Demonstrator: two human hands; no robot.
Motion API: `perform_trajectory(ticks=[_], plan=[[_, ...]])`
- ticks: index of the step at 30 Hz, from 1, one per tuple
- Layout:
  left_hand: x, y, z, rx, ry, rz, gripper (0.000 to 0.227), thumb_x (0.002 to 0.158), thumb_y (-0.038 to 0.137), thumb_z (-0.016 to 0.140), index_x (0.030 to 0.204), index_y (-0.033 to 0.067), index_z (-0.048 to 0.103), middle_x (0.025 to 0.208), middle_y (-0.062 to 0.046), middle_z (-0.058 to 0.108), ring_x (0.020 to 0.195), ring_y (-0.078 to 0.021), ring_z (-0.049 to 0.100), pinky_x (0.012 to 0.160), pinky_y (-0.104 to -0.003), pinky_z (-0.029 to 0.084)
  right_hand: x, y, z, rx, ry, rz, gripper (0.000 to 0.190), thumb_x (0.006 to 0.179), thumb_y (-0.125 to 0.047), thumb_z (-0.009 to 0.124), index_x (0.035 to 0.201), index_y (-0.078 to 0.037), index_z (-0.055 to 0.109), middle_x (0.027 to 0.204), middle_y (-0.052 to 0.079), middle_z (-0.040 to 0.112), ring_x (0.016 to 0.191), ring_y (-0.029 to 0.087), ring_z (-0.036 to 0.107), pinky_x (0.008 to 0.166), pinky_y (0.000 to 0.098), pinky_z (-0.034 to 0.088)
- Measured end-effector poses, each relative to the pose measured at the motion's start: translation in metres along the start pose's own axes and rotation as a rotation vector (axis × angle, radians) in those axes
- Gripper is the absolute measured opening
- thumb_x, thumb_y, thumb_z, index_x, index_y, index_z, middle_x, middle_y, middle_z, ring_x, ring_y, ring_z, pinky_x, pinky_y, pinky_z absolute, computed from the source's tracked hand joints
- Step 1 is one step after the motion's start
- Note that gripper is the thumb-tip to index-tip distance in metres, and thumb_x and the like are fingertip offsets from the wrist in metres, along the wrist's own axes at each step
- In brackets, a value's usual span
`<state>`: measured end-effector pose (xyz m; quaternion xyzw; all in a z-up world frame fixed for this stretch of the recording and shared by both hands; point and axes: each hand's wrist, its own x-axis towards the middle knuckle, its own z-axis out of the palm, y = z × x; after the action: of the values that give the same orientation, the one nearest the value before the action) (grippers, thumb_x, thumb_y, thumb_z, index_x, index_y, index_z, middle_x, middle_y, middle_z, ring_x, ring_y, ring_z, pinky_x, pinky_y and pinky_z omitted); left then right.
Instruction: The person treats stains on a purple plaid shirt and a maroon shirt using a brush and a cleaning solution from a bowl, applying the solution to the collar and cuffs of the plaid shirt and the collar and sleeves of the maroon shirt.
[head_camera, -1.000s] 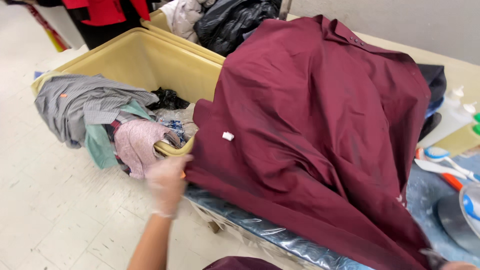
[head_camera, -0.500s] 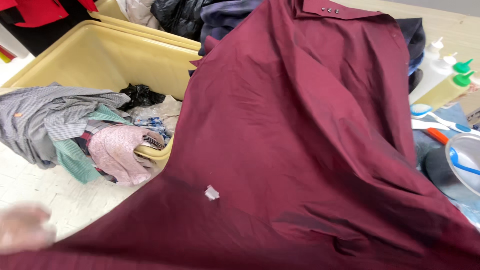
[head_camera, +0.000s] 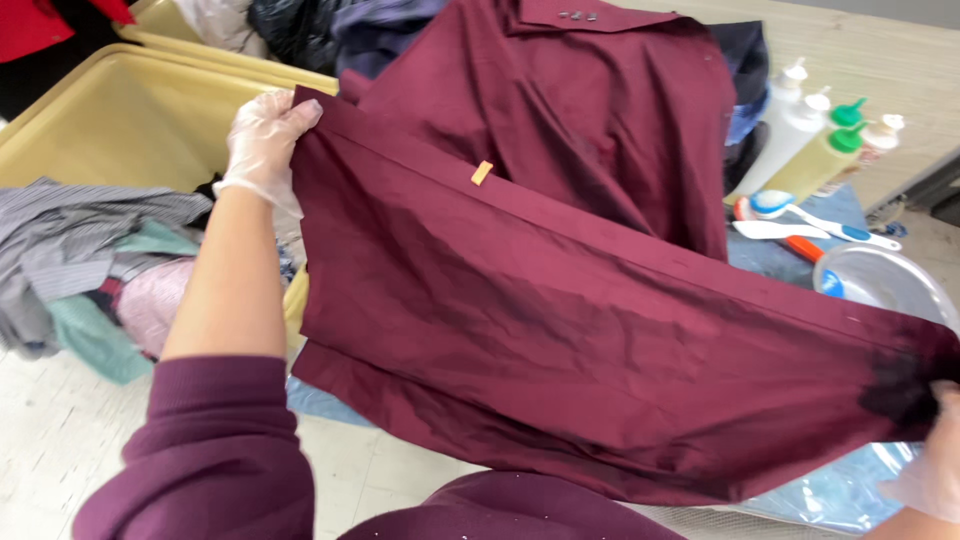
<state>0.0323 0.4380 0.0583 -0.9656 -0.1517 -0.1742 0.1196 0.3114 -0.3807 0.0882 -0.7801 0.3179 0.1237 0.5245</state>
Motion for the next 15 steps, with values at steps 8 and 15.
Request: perform_trajectory(ticks=[8, 15], plan=[[0.054, 0.09, -0.001, -1.145, 0.215, -0.905, 0.054, 0.078, 0.044, 0.087, 0.12, 0.0149, 0.07, 0.119, 0.006, 0.071, 0.11, -0.0046, 0.065, 0.103, -0.018, 0.047, 0.093, 0.061, -0.033, -0.484, 0.222, -1.05, 0.089, 0.075, -0.008, 0.085, 0.156, -0.013, 0.048, 0.144, 0.024, 0.059, 0.123, 0.038, 0.062, 0.112, 0.0385, 0.045], [0.044, 0.111, -0.03, -0.415, -0.147, -0.979, 0.057, 0.08, 0.074, 0.074, 0.12, 0.0331, 0.077, 0.126, 0.002, 0.071, 0.116, -0.0313, 0.066, 0.094, -0.041, 0.048, 0.048, 0.035, -0.002, -0.53, -0.015, -0.37, 0.068, 0.098, -0.059, 0.062, 0.125, 0.003, 0.069, 0.119, 0.029, 0.065, 0.113, 0.047, 0.058, 0.1, 0.0516, 0.036]])
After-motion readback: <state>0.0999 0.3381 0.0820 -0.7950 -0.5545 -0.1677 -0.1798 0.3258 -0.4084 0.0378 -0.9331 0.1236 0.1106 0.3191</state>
